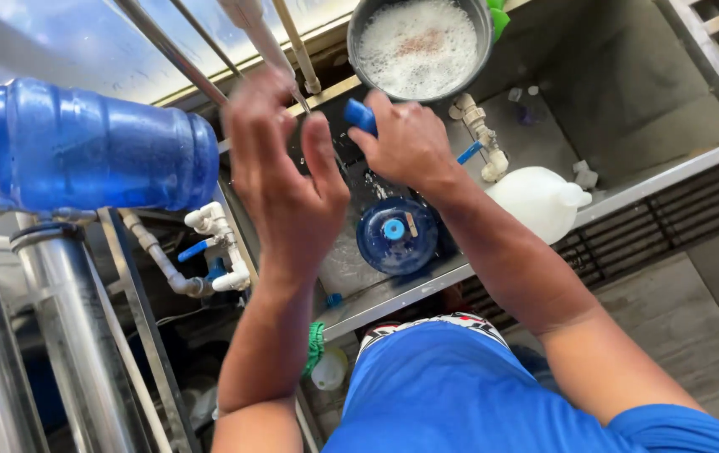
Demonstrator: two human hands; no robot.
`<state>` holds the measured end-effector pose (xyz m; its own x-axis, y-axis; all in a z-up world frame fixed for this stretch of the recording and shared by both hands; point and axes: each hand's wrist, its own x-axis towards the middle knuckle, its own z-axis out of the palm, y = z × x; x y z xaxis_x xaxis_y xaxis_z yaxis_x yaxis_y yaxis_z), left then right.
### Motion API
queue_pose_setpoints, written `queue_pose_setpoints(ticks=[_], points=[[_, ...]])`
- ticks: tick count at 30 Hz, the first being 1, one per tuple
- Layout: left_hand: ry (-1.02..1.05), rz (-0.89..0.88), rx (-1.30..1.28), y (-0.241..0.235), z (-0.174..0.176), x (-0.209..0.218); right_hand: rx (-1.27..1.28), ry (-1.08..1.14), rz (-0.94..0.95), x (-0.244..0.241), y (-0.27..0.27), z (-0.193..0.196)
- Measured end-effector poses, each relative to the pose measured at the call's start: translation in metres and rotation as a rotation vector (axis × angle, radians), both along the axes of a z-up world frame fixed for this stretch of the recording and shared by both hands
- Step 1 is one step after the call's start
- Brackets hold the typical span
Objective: Washing and rinsing large water jugs in a sink area of a water production facility.
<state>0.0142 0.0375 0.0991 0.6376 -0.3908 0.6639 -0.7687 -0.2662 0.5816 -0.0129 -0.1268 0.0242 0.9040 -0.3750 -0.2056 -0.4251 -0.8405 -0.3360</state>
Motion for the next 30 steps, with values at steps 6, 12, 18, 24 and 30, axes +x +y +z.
queue_pose_setpoints(ticks=[6, 12, 18, 24, 30], points=[[-0.253, 0.014, 0.033, -0.009, 0.001, 0.070, 0.194, -0.587, -0.041, 0.035, 0.038, 0.042], [0.004, -0.323, -0.071, -0.016, 0.018, 0.078, 0.297, -1.017, -0.062, 0.061, 0.051, 0.001], [-0.085, -0.310, 0.018, -0.016, 0.038, 0.076, 0.551, -1.057, -0.222, 0.077, 0.063, 0.005], [-0.112, -0.301, 0.062, -0.001, 0.037, 0.081, 0.841, -1.034, 0.027, 0.107, 0.035, -0.036], [0.148, -0.386, 0.067, 0.003, 0.035, 0.083, 1.228, -0.613, 0.353, 0.103, 0.009, -0.012]])
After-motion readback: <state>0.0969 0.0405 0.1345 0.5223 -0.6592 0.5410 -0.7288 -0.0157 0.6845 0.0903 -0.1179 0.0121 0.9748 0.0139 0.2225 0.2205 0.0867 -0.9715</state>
